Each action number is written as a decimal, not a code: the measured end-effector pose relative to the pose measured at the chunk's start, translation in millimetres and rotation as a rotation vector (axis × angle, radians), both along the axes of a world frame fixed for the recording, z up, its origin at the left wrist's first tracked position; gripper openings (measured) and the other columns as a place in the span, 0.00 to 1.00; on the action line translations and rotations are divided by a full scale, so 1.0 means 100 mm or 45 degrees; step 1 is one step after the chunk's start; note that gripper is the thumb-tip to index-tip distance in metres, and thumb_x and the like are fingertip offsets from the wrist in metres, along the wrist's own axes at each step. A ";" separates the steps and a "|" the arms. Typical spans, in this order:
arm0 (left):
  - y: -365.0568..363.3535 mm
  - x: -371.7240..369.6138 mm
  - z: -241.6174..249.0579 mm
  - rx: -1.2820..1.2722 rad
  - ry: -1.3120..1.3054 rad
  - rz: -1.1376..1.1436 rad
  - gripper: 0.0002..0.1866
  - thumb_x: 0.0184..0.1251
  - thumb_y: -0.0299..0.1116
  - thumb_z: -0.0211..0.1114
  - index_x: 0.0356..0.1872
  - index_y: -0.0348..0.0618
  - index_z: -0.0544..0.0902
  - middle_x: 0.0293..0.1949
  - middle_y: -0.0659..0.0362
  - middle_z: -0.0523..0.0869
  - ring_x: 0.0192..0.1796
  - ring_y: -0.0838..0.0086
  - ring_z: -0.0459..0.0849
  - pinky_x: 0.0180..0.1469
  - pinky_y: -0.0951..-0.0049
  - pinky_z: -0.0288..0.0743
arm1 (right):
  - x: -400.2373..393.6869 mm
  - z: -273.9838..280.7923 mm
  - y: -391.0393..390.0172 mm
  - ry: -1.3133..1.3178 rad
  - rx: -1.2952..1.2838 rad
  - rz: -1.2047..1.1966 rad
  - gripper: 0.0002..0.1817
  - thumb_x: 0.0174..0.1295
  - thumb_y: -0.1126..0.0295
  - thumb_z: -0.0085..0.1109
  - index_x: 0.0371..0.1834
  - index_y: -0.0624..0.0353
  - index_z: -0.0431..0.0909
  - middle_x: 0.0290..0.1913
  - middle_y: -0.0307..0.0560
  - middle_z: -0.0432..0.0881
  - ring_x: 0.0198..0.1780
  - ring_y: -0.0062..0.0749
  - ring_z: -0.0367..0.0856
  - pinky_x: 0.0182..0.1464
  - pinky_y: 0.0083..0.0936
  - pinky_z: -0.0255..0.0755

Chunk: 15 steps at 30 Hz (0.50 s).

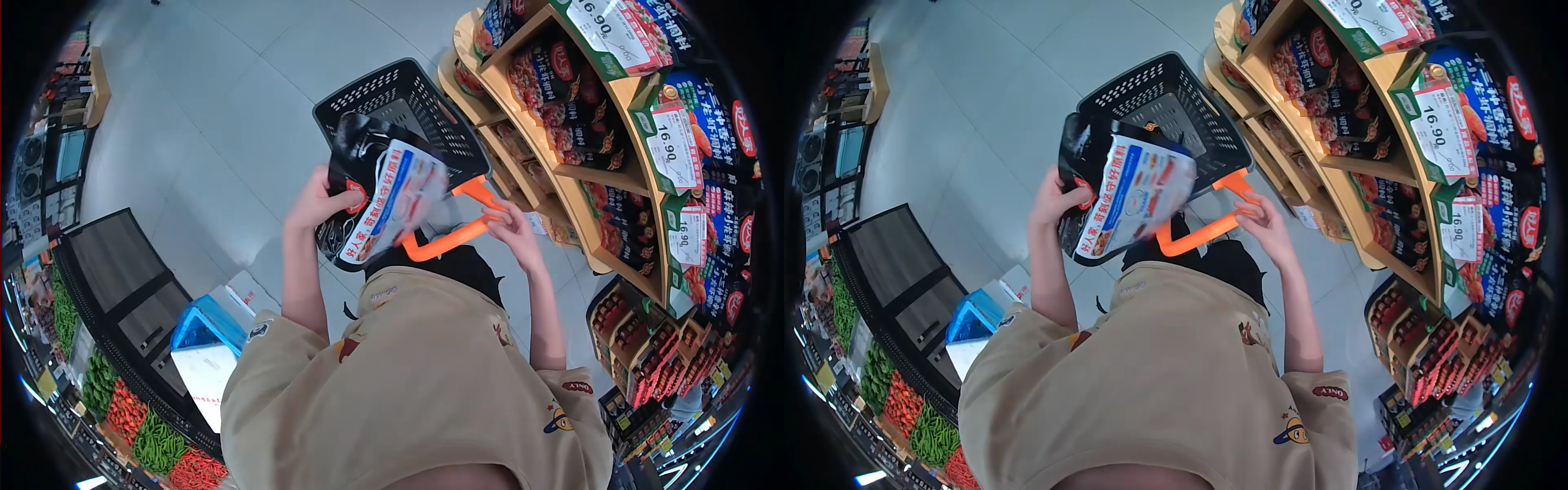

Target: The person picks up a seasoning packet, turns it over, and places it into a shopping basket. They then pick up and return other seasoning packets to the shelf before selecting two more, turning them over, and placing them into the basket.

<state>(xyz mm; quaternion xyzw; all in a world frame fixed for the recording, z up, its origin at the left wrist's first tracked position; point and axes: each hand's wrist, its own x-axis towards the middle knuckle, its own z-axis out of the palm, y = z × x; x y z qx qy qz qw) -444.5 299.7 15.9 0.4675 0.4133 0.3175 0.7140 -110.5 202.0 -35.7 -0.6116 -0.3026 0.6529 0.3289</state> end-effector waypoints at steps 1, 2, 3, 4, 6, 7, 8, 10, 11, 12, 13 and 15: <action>0.04 -0.01 -0.02 -0.036 -0.002 0.111 0.10 0.46 0.25 0.64 0.32 0.36 0.77 0.27 0.65 0.79 0.29 0.86 0.74 0.33 0.84 0.69 | -0.05 -0.10 -0.04 -0.005 -0.015 -0.005 0.25 0.48 0.75 0.58 0.52 0.61 0.65 0.47 0.47 0.74 0.39 0.23 0.75 0.44 0.22 0.70; 0.11 -0.01 -0.06 -0.004 0.103 0.177 0.08 0.47 0.25 0.64 0.30 0.36 0.77 0.25 0.65 0.78 0.27 0.86 0.74 0.31 0.84 0.69 | -0.10 -0.21 -0.08 -0.242 0.077 -0.023 0.25 0.48 0.74 0.59 0.52 0.62 0.65 0.46 0.47 0.74 0.40 0.24 0.74 0.46 0.23 0.69; 0.21 -0.10 -0.25 -0.005 0.258 0.102 0.07 0.48 0.27 0.64 0.27 0.36 0.77 0.22 0.65 0.78 0.24 0.86 0.74 0.27 0.83 0.68 | -0.18 -0.25 -0.11 -0.479 0.169 -0.039 0.24 0.48 0.73 0.59 0.51 0.62 0.66 0.46 0.46 0.74 0.41 0.25 0.74 0.47 0.25 0.68; 0.32 -0.13 -0.36 0.003 0.303 0.150 0.07 0.50 0.29 0.64 0.26 0.36 0.78 0.21 0.65 0.78 0.23 0.86 0.74 0.26 0.83 0.68 | -0.32 -0.18 -0.09 -0.633 0.036 -0.020 0.23 0.46 0.72 0.60 0.49 0.60 0.68 0.48 0.47 0.72 0.47 0.35 0.70 0.53 0.30 0.64; 0.50 -0.19 -0.57 0.038 0.327 0.252 0.09 0.53 0.32 0.63 0.26 0.36 0.78 0.21 0.64 0.79 0.22 0.86 0.74 0.24 0.83 0.68 | -0.53 -0.10 -0.05 -1.097 0.246 0.144 0.23 0.45 0.72 0.60 0.47 0.59 0.69 0.48 0.48 0.71 0.51 0.40 0.66 0.55 0.33 0.60; 0.59 -0.26 -0.64 -0.018 0.277 0.309 0.09 0.54 0.33 0.62 0.27 0.36 0.78 0.22 0.64 0.79 0.23 0.86 0.75 0.25 0.83 0.68 | -0.61 -0.10 -0.02 -1.553 0.479 0.330 0.22 0.44 0.72 0.60 0.46 0.58 0.69 0.48 0.49 0.70 0.55 0.45 0.62 0.57 0.36 0.57; 0.69 -0.32 -0.73 0.017 0.319 0.380 0.10 0.55 0.34 0.62 0.28 0.35 0.78 0.23 0.63 0.80 0.24 0.85 0.75 0.26 0.82 0.69 | -0.65 -0.17 0.01 -1.519 0.394 0.253 0.17 0.43 0.72 0.59 0.40 0.58 0.72 0.50 0.51 0.69 0.58 0.53 0.55 0.58 0.40 0.53; 0.91 -0.43 -0.92 0.114 0.410 0.445 0.12 0.55 0.35 0.62 0.30 0.34 0.78 0.24 0.62 0.80 0.25 0.84 0.76 0.27 0.81 0.69 | -0.58 -0.46 0.02 -1.463 0.437 0.176 0.15 0.42 0.74 0.58 0.36 0.59 0.73 0.50 0.50 0.70 0.58 0.53 0.56 0.58 0.40 0.53; 1.02 -0.47 -1.02 0.177 0.459 0.430 0.12 0.56 0.35 0.61 0.31 0.33 0.78 0.25 0.62 0.81 0.25 0.83 0.76 0.27 0.81 0.70 | -0.56 -0.57 0.00 -1.408 0.491 0.095 0.12 0.41 0.75 0.57 0.32 0.60 0.75 0.49 0.49 0.70 0.58 0.52 0.56 0.58 0.41 0.53; 1.14 -0.48 -1.16 0.283 0.547 0.412 0.14 0.56 0.36 0.61 0.30 0.32 0.78 0.23 0.63 0.80 0.25 0.84 0.75 0.27 0.79 0.69 | -0.56 -0.59 0.01 -1.407 0.482 0.090 0.12 0.41 0.75 0.57 0.32 0.60 0.75 0.49 0.49 0.70 0.58 0.52 0.56 0.58 0.41 0.53; 1.28 -0.59 -1.44 0.393 0.882 0.315 0.16 0.55 0.39 0.60 0.28 0.31 0.77 0.21 0.55 0.81 0.23 0.73 0.79 0.27 0.72 0.70 | -0.57 -0.59 0.02 -1.390 0.495 0.069 0.09 0.40 0.76 0.55 0.29 0.60 0.75 0.48 0.49 0.71 0.57 0.53 0.57 0.58 0.41 0.54; 1.45 -0.48 -1.72 0.627 1.394 0.163 0.16 0.55 0.40 0.58 0.28 0.32 0.77 0.22 0.45 0.79 0.27 0.55 0.79 0.29 0.63 0.70 | -0.58 -0.60 0.00 -1.371 0.500 0.049 0.07 0.39 0.77 0.53 0.25 0.61 0.75 0.47 0.49 0.71 0.57 0.53 0.57 0.57 0.41 0.54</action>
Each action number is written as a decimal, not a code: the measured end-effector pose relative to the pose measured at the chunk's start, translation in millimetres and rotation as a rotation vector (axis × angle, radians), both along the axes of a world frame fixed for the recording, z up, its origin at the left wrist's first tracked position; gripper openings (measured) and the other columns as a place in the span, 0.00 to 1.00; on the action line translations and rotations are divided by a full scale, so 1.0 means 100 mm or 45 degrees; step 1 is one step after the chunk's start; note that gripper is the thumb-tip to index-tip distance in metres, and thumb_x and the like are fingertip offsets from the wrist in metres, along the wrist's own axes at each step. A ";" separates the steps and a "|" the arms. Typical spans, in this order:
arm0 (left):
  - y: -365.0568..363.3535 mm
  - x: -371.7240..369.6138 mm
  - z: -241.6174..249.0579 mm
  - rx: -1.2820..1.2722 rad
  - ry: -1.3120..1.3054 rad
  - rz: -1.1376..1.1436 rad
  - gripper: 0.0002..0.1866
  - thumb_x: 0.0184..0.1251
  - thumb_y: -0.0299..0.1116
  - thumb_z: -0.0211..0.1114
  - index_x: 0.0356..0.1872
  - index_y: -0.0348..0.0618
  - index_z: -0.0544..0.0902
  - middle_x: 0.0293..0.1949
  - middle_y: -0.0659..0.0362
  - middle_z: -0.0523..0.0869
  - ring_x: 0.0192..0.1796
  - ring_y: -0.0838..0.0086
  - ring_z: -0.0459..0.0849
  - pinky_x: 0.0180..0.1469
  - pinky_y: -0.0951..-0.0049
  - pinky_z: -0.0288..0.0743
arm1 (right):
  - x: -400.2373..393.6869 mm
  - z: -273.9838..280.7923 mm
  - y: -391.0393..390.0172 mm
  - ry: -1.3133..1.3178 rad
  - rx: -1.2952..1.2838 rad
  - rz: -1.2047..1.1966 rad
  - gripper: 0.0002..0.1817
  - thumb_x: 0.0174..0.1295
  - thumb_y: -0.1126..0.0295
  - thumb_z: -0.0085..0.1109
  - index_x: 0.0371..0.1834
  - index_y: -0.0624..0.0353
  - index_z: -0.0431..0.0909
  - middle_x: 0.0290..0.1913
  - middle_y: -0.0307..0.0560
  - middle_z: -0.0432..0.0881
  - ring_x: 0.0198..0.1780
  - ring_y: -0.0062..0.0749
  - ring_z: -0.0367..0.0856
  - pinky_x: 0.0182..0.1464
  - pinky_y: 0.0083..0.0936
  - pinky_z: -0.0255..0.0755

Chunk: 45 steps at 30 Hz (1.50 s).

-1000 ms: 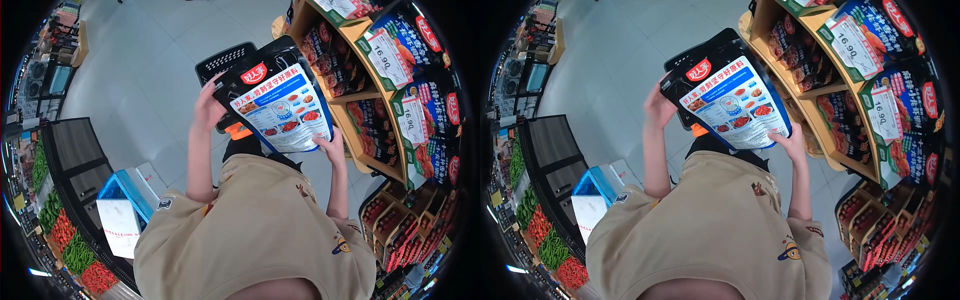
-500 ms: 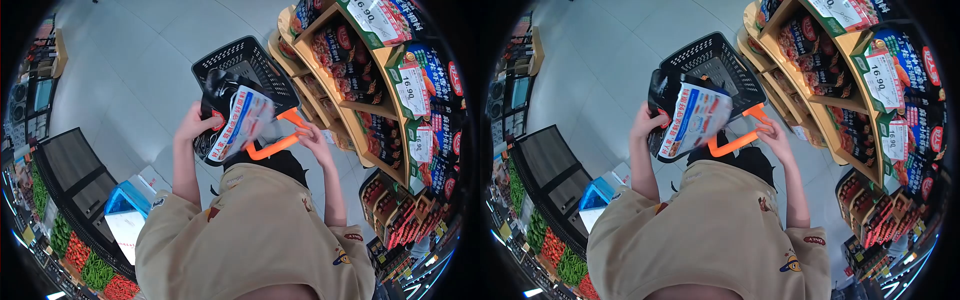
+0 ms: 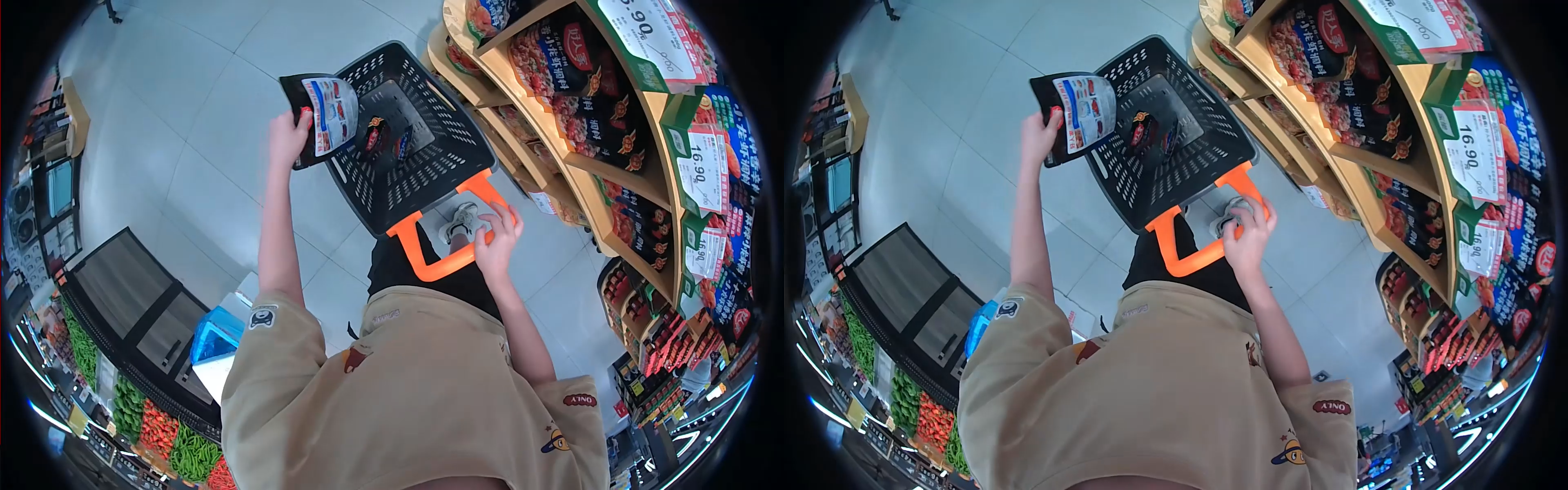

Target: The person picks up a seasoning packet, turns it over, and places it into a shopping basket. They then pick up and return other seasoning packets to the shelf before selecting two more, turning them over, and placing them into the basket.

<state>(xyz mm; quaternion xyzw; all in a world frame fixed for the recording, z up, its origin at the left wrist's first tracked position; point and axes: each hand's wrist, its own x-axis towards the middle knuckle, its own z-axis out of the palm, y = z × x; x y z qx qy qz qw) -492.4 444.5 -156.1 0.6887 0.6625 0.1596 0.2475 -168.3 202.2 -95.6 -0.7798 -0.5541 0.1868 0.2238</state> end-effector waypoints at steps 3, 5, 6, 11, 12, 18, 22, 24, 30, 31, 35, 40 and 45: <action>0.16 0.23 -0.43 -0.034 0.237 -0.070 0.14 0.56 0.40 0.55 0.26 0.38 0.77 0.25 0.46 0.79 0.32 0.52 0.78 0.33 0.58 0.71 | 0.04 -0.03 -0.01 -0.014 0.002 0.036 0.08 0.38 0.77 0.50 0.24 0.61 0.75 0.44 0.49 0.72 0.56 0.53 0.58 0.57 0.40 0.55; 0.24 0.33 -0.71 -0.047 0.330 -0.125 0.14 0.56 0.40 0.55 0.26 0.38 0.77 0.26 0.47 0.79 0.32 0.54 0.78 0.33 0.58 0.72 | 0.05 0.00 0.01 -0.034 -0.035 0.056 0.07 0.39 0.76 0.48 0.23 0.61 0.75 0.40 0.49 0.72 0.54 0.54 0.59 0.55 0.41 0.56; 0.29 0.35 -0.88 -0.066 0.362 -0.136 0.13 0.56 0.40 0.55 0.26 0.40 0.77 0.26 0.48 0.80 0.32 0.55 0.79 0.33 0.58 0.72 | 0.04 0.00 0.02 -0.035 -0.039 0.051 0.07 0.39 0.76 0.48 0.23 0.61 0.75 0.40 0.49 0.72 0.54 0.54 0.59 0.55 0.41 0.56; 0.37 0.44 -1.51 -0.346 0.485 -0.088 0.12 0.57 0.41 0.53 0.33 0.46 0.78 0.30 0.51 0.81 0.35 0.57 0.80 0.35 0.59 0.73 | 0.03 0.01 0.04 -0.078 -0.102 0.035 0.10 0.34 0.79 0.44 0.22 0.60 0.75 0.34 0.49 0.71 0.53 0.54 0.60 0.53 0.41 0.57; 0.37 0.43 -1.65 -0.349 0.479 -0.096 0.12 0.57 0.41 0.53 0.33 0.46 0.78 0.30 0.51 0.81 0.35 0.57 0.80 0.35 0.59 0.73 | 0.02 0.01 0.04 -0.084 -0.107 0.029 0.10 0.34 0.79 0.44 0.22 0.60 0.75 0.34 0.49 0.71 0.53 0.54 0.60 0.53 0.41 0.57; 0.24 0.43 -2.38 -0.715 0.554 -0.097 0.13 0.61 0.40 0.47 0.40 0.50 0.78 0.40 0.53 0.80 0.45 0.60 0.78 0.43 0.60 0.72 | 0.03 0.02 0.10 -0.066 -0.171 0.070 0.11 0.31 0.77 0.42 0.19 0.61 0.75 0.25 0.49 0.64 0.49 0.54 0.62 0.53 0.44 0.57; 0.09 0.56 -2.62 -0.923 0.520 -0.099 0.15 0.62 0.39 0.44 0.45 0.53 0.76 0.45 0.55 0.79 0.48 0.63 0.77 0.46 0.60 0.71 | 0.00 0.05 0.17 -0.103 -0.224 0.040 0.11 0.29 0.73 0.41 0.16 0.61 0.75 0.22 0.48 0.61 0.48 0.54 0.63 0.51 0.42 0.59; -0.01 0.63 -2.72 -1.032 0.527 -0.053 0.15 0.62 0.39 0.43 0.45 0.54 0.76 0.46 0.55 0.78 0.50 0.65 0.76 0.47 0.61 0.71 | -0.01 0.04 0.16 -0.111 -0.241 0.025 0.11 0.29 0.73 0.41 0.16 0.61 0.75 0.22 0.48 0.62 0.48 0.54 0.63 0.50 0.41 0.60; -0.30 0.76 -2.82 -1.126 0.485 -0.174 0.15 0.58 0.35 0.46 0.45 0.57 0.76 0.46 0.56 0.78 0.50 0.65 0.76 0.47 0.63 0.71 | -0.02 0.06 0.15 -0.168 -0.241 0.017 0.10 0.28 0.72 0.42 0.15 0.59 0.74 0.23 0.47 0.62 0.48 0.55 0.65 0.43 0.39 0.66; -0.38 0.80 -2.79 -1.078 0.480 -0.188 0.14 0.57 0.34 0.48 0.44 0.56 0.76 0.45 0.55 0.79 0.49 0.64 0.76 0.47 0.63 0.71 | -0.03 0.07 0.17 -0.202 -0.226 0.020 0.09 0.27 0.72 0.43 0.14 0.57 0.74 0.23 0.46 0.63 0.47 0.54 0.66 0.40 0.37 0.69; -0.68 0.92 -2.71 -0.940 0.328 -0.307 0.15 0.56 0.34 0.45 0.42 0.53 0.77 0.42 0.52 0.79 0.46 0.59 0.77 0.46 0.60 0.71 | -0.02 0.05 0.11 -0.203 -0.200 -0.037 0.08 0.28 0.73 0.44 0.14 0.58 0.74 0.23 0.47 0.64 0.48 0.54 0.66 0.38 0.37 0.69; -1.09 1.06 -2.52 -0.884 0.068 -0.471 0.14 0.53 0.30 0.46 0.39 0.48 0.78 0.38 0.46 0.79 0.44 0.55 0.77 0.45 0.60 0.70 | 0.01 0.09 0.06 -0.224 -0.140 0.050 0.06 0.30 0.72 0.47 0.14 0.59 0.73 0.27 0.48 0.67 0.49 0.52 0.66 0.46 0.43 0.66; -1.32 0.99 -2.57 -1.135 -0.184 -0.355 0.16 0.46 0.28 0.57 0.41 0.45 0.77 0.40 0.48 0.79 0.46 0.58 0.76 0.47 0.64 0.69 | -0.04 0.15 0.03 -0.295 -0.070 0.001 0.06 0.32 0.70 0.48 0.13 0.59 0.73 0.28 0.48 0.67 0.51 0.49 0.64 0.54 0.48 0.55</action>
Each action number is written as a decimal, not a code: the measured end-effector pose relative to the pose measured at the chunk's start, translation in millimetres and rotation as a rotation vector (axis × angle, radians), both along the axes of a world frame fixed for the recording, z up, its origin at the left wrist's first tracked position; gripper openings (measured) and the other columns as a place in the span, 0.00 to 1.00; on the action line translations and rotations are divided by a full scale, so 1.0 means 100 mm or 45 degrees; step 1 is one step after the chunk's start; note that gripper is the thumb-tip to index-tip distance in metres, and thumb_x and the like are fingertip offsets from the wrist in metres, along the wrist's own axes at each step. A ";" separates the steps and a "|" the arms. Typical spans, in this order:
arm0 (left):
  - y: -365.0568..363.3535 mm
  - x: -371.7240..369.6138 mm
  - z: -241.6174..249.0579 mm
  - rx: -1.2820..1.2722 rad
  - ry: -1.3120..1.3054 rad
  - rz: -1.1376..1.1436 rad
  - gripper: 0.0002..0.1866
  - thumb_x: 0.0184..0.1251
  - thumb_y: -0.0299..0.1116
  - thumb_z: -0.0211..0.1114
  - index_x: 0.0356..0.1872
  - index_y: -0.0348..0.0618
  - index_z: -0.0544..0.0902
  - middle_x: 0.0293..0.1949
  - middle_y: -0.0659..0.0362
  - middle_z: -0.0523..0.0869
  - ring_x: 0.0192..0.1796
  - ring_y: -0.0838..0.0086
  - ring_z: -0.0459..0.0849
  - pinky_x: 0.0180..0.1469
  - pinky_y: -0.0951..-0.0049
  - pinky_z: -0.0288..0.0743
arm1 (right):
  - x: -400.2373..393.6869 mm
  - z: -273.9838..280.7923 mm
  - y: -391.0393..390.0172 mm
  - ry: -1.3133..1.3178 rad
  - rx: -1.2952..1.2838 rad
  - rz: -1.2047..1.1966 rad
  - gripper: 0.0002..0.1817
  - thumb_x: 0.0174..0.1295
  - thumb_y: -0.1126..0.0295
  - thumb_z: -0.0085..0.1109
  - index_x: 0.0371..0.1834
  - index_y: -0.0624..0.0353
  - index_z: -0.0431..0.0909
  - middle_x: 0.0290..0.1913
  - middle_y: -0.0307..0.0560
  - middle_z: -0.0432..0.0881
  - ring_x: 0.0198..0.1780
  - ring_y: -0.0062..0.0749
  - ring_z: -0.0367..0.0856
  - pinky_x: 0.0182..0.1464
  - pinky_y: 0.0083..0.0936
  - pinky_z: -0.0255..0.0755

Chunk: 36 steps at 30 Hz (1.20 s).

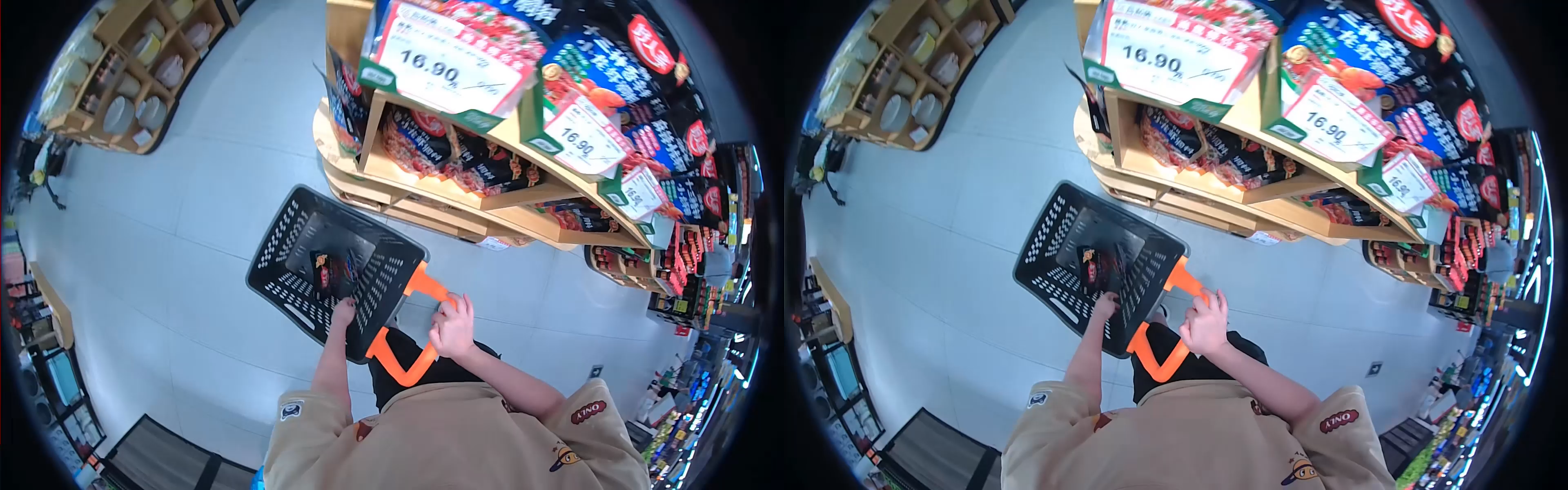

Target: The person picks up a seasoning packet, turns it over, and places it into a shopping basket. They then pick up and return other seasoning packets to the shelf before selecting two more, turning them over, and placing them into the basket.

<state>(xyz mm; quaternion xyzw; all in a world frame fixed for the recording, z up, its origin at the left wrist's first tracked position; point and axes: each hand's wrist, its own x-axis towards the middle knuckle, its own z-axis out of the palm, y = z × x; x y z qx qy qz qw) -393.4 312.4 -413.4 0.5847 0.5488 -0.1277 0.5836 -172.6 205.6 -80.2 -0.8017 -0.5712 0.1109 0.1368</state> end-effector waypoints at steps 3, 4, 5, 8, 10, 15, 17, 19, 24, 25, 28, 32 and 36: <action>0.03 0.05 0.33 0.040 -0.056 0.076 0.16 0.47 0.27 0.56 0.41 0.41 0.77 0.37 0.49 0.81 0.42 0.61 0.79 0.43 0.67 0.71 | -0.02 -0.03 -0.06 -0.040 -0.001 0.008 0.08 0.35 0.67 0.48 0.14 0.59 0.74 0.31 0.48 0.68 0.52 0.48 0.62 0.56 0.52 0.48; 0.07 0.08 0.59 0.020 -0.115 0.120 0.15 0.53 0.26 0.50 0.42 0.39 0.75 0.33 0.51 0.81 0.35 0.66 0.79 0.38 0.71 0.72 | -0.02 -0.02 -0.06 -0.042 0.010 0.011 0.09 0.37 0.67 0.49 0.15 0.60 0.74 0.31 0.48 0.69 0.51 0.47 0.63 0.56 0.52 0.48; 0.09 0.10 0.78 -0.002 -0.172 0.166 0.14 0.58 0.25 0.44 0.44 0.36 0.73 0.28 0.52 0.82 0.28 0.71 0.79 0.32 0.74 0.72 | -0.03 -0.01 -0.07 -0.043 0.021 0.017 0.09 0.39 0.66 0.49 0.15 0.60 0.75 0.31 0.49 0.69 0.51 0.47 0.63 0.55 0.52 0.48; 0.11 0.07 0.98 0.041 -0.190 0.253 0.14 0.63 0.29 0.42 0.43 0.37 0.74 0.26 0.53 0.81 0.27 0.73 0.79 0.31 0.75 0.72 | -0.06 -0.05 -0.09 -0.029 0.049 0.024 0.11 0.41 0.65 0.50 0.16 0.61 0.76 0.30 0.49 0.71 0.50 0.47 0.63 0.54 0.53 0.48; 0.13 0.08 1.20 0.080 -0.241 0.325 0.13 0.63 0.31 0.44 0.43 0.38 0.74 0.26 0.56 0.81 0.25 0.77 0.76 0.30 0.78 0.71 | -0.07 0.04 -0.06 -0.028 0.023 0.035 0.10 0.42 0.65 0.51 0.19 0.61 0.76 0.29 0.49 0.72 0.48 0.46 0.65 0.53 0.50 0.52; -0.02 0.18 1.79 0.141 -0.455 0.503 0.12 0.63 0.29 0.46 0.44 0.36 0.73 0.28 0.57 0.81 0.27 0.80 0.76 0.32 0.80 0.71 | 0.38 0.32 0.48 0.481 0.371 0.023 0.07 0.44 0.71 0.54 0.28 0.60 0.73 0.32 0.48 0.73 0.41 0.42 0.71 0.42 0.33 0.67; -0.17 0.25 2.03 0.168 -0.504 0.560 0.13 0.63 0.29 0.46 0.44 0.36 0.73 0.29 0.57 0.81 0.28 0.79 0.77 0.34 0.80 0.72 | 0.72 0.97 0.89 0.539 0.835 0.022 0.08 0.46 0.77 0.53 0.31 0.63 0.72 0.33 0.51 0.73 0.39 0.45 0.72 0.42 0.32 0.66; -0.30 0.30 2.10 0.203 -0.505 0.533 0.13 0.63 0.29 0.46 0.44 0.36 0.73 0.29 0.57 0.81 0.29 0.79 0.77 0.35 0.80 0.72 | 1.10 1.53 1.23 0.690 0.991 -0.031 0.10 0.49 0.77 0.52 0.36 0.64 0.70 0.36 0.50 0.72 0.38 0.39 0.72 0.42 0.28 0.66; -0.59 0.46 2.41 0.381 -0.479 0.478 0.12 0.62 0.29 0.48 0.44 0.37 0.74 0.28 0.57 0.81 0.30 0.79 0.78 0.36 0.79 0.72 | 1.80 2.28 2.01 0.585 1.393 -0.044 0.21 0.49 0.72 0.57 0.46 0.63 0.64 0.43 0.50 0.69 0.46 0.34 0.70 0.47 0.28 0.67; -0.63 0.49 2.47 0.394 -0.475 0.498 0.12 0.62 0.29 0.48 0.44 0.38 0.74 0.28 0.58 0.81 0.30 0.79 0.78 0.36 0.79 0.72 | 1.89 2.32 2.14 0.525 1.367 -0.064 0.24 0.49 0.70 0.59 0.48 0.63 0.62 0.44 0.52 0.69 0.48 0.35 0.70 0.48 0.28 0.67; -0.66 0.54 2.54 0.449 -0.474 0.534 0.12 0.62 0.29 0.49 0.44 0.38 0.74 0.28 0.58 0.81 0.30 0.78 0.78 0.36 0.78 0.72 | 2.06 2.31 2.48 0.639 1.299 -0.087 0.29 0.47 0.67 0.62 0.49 0.66 0.58 0.43 0.56 0.70 0.44 0.36 0.73 0.46 0.29 0.68; -0.62 0.54 2.59 0.651 -0.425 0.519 0.11 0.61 0.30 0.50 0.42 0.38 0.75 0.26 0.55 0.81 0.31 0.73 0.80 0.37 0.75 0.72 | 2.19 2.22 2.77 0.803 1.157 -0.075 0.23 0.45 0.64 0.64 0.42 0.66 0.71 0.38 0.50 0.79 0.38 0.26 0.77 0.41 0.21 0.69; -0.59 0.55 2.77 0.712 -0.392 0.524 0.11 0.60 0.30 0.50 0.41 0.39 0.75 0.27 0.53 0.81 0.32 0.69 0.81 0.37 0.73 0.71 | 2.25 2.20 2.91 1.035 1.063 -0.050 0.09 0.51 0.70 0.59 0.32 0.65 0.77 0.29 0.38 0.80 0.30 0.15 0.73 0.33 0.15 0.66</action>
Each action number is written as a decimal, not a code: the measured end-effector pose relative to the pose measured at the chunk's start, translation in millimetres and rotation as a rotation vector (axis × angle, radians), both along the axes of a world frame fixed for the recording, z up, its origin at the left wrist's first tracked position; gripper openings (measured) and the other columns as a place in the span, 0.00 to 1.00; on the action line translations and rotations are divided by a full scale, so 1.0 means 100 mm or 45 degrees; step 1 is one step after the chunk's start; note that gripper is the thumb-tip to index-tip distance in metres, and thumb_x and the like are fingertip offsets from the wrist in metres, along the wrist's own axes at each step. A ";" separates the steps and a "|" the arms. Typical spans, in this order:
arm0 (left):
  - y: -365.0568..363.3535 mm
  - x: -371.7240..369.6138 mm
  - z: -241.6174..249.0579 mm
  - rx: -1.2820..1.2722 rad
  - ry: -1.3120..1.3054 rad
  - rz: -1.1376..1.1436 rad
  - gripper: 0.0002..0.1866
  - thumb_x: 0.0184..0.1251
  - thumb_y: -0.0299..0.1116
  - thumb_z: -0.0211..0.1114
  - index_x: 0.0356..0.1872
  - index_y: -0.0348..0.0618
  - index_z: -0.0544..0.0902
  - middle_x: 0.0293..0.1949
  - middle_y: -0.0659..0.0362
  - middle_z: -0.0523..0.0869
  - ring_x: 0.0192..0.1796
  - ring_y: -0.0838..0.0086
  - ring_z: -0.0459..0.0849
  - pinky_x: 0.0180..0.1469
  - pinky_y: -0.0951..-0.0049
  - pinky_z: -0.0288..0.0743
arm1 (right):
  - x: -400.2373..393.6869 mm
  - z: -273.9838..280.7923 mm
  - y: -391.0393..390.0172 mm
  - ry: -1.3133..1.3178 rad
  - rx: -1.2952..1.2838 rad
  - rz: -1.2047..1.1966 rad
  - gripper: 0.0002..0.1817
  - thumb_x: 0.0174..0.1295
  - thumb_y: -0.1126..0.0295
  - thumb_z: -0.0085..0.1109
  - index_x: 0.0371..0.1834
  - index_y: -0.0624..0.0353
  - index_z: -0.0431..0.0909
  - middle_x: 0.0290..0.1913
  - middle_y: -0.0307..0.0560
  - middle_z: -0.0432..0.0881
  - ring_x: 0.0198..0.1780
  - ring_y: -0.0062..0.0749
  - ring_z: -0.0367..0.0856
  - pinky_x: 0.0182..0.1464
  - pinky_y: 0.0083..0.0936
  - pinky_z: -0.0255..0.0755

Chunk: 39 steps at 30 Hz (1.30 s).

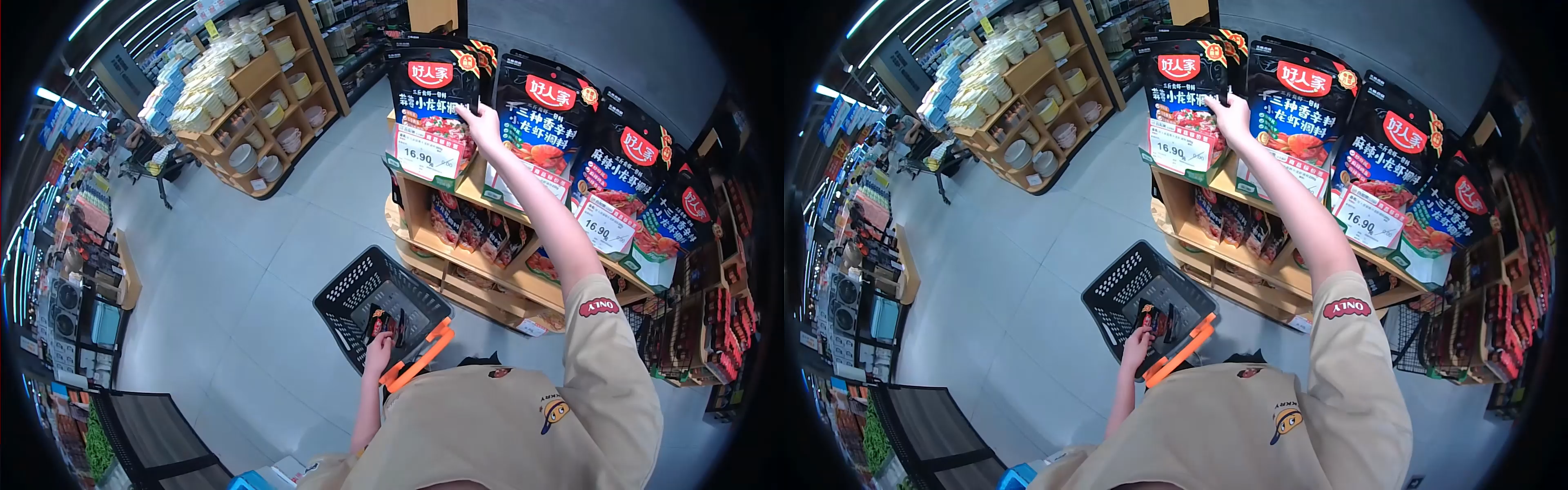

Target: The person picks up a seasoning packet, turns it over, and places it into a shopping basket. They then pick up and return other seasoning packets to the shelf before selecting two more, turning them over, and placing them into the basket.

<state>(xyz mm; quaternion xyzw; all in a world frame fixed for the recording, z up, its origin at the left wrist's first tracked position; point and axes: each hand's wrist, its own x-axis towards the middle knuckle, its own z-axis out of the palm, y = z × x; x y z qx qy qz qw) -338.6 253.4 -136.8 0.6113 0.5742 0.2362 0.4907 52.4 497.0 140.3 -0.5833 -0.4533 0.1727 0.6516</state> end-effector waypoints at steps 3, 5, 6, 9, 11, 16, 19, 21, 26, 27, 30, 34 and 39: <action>-0.01 -0.02 0.03 0.016 -0.037 0.028 0.11 0.60 0.30 0.50 0.41 0.39 0.75 0.27 0.53 0.82 0.32 0.69 0.81 0.38 0.73 0.71 | 0.00 -0.06 0.06 -0.011 0.125 -0.097 0.11 0.49 0.66 0.60 0.25 0.66 0.77 0.19 0.45 0.78 0.22 0.20 0.73 0.27 0.23 0.64; -0.05 -0.02 0.06 0.020 -0.038 0.043 0.11 0.61 0.30 0.50 0.42 0.39 0.75 0.28 0.54 0.81 0.32 0.70 0.80 0.38 0.74 0.71 | -0.06 -0.01 0.01 -0.018 0.075 -0.187 0.13 0.49 0.66 0.60 0.21 0.67 0.75 0.17 0.45 0.76 0.21 0.16 0.68 0.25 0.23 0.62; -0.07 -0.02 0.09 0.015 -0.037 0.054 0.11 0.61 0.30 0.50 0.42 0.39 0.75 0.28 0.54 0.82 0.32 0.70 0.80 0.37 0.74 0.71 | -0.06 0.03 0.00 -0.020 0.076 -0.177 0.13 0.49 0.66 0.60 0.21 0.67 0.75 0.17 0.45 0.76 0.21 0.16 0.68 0.25 0.23 0.62; -0.12 -0.06 0.03 0.034 -0.087 0.076 0.11 0.61 0.30 0.50 0.41 0.39 0.75 0.28 0.55 0.82 0.32 0.72 0.80 0.37 0.76 0.71 | -0.11 0.17 -0.05 -0.171 0.138 -0.217 0.11 0.52 0.67 0.59 0.20 0.64 0.75 0.19 0.31 0.74 0.23 0.09 0.62 0.24 0.15 0.58; -0.14 -0.05 0.07 0.030 -0.046 0.072 0.11 0.61 0.31 0.50 0.41 0.38 0.75 0.28 0.55 0.82 0.32 0.73 0.80 0.37 0.76 0.71 | -0.12 0.27 -0.01 -0.089 0.323 -0.132 0.11 0.53 0.67 0.59 0.22 0.65 0.75 0.20 0.31 0.74 0.23 0.09 0.63 0.24 0.14 0.59; -0.13 0.02 0.22 0.023 -0.056 0.046 0.11 0.62 0.29 0.49 0.43 0.38 0.74 0.29 0.56 0.81 0.32 0.76 0.79 0.37 0.78 0.71 | -0.13 0.62 -0.11 0.080 0.542 -0.001 0.10 0.53 0.66 0.58 0.23 0.62 0.76 0.15 0.32 0.71 0.14 0.10 0.63 0.15 0.14 0.57; -0.09 0.07 0.26 0.022 -0.037 -0.018 0.11 0.62 0.28 0.48 0.44 0.37 0.73 0.32 0.57 0.81 0.32 0.80 0.77 0.37 0.80 0.71 | -0.04 0.69 -0.12 0.087 0.576 0.013 0.10 0.53 0.66 0.59 0.23 0.62 0.76 0.15 0.30 0.71 0.14 0.10 0.62 0.15 0.14 0.57; -0.05 0.10 0.29 0.013 -0.076 -0.016 0.12 0.63 0.29 0.48 0.44 0.37 0.73 0.32 0.58 0.81 0.33 0.80 0.77 0.37 0.80 0.71 | -0.03 0.81 -0.25 0.083 0.585 -0.020 0.10 0.53 0.66 0.59 0.22 0.62 0.76 0.15 0.29 0.69 0.14 0.10 0.61 0.15 0.14 0.56; 0.06 0.24 0.51 0.112 -0.199 -0.021 0.11 0.61 0.29 0.50 0.44 0.37 0.73 0.27 0.59 0.80 0.29 0.79 0.77 0.35 0.79 0.71 | -0.01 1.08 -0.63 0.092 0.720 0.054 0.09 0.55 0.67 0.58 0.21 0.59 0.75 0.15 0.24 0.66 0.17 0.07 0.55 0.18 0.11 0.49; 0.09 0.27 0.61 0.109 -0.197 -0.027 0.11 0.61 0.29 0.50 0.44 0.37 0.73 0.27 0.59 0.80 0.29 0.79 0.77 0.35 0.79 0.71 | 0.03 1.11 -0.69 0.049 0.745 0.056 0.09 0.55 0.67 0.58 0.22 0.59 0.75 0.16 0.24 0.67 0.17 0.06 0.55 0.19 0.11 0.49; 0.19 0.39 0.88 0.081 -0.261 -0.052 0.14 0.64 0.30 0.49 0.49 0.38 0.69 0.34 0.59 0.80 0.36 0.81 0.75 0.36 0.84 0.69 | -0.01 1.24 -1.03 0.045 0.745 0.105 0.08 0.55 0.67 0.58 0.24 0.60 0.76 0.19 0.26 0.71 0.19 0.06 0.58 0.20 0.10 0.51; 0.27 0.67 1.50 0.248 -0.523 -0.059 0.17 0.64 0.30 0.48 0.53 0.37 0.65 0.42 0.55 0.78 0.42 0.77 0.75 0.46 0.78 0.67 | -0.08 1.14 -1.43 0.362 0.552 0.324 0.06 0.55 0.70 0.57 0.29 0.63 0.76 0.26 0.36 0.78 0.24 0.11 0.71 0.26 0.10 0.64; 0.34 0.94 2.12 0.139 -1.101 -0.163 0.27 0.64 0.46 0.45 0.56 0.35 0.62 0.49 0.52 0.74 0.51 0.70 0.73 0.53 0.73 0.65 | -0.28 0.69 -1.91 0.792 0.055 0.544 0.07 0.56 0.74 0.54 0.34 0.67 0.75 0.33 0.45 0.79 0.33 0.21 0.78 0.37 0.18 0.72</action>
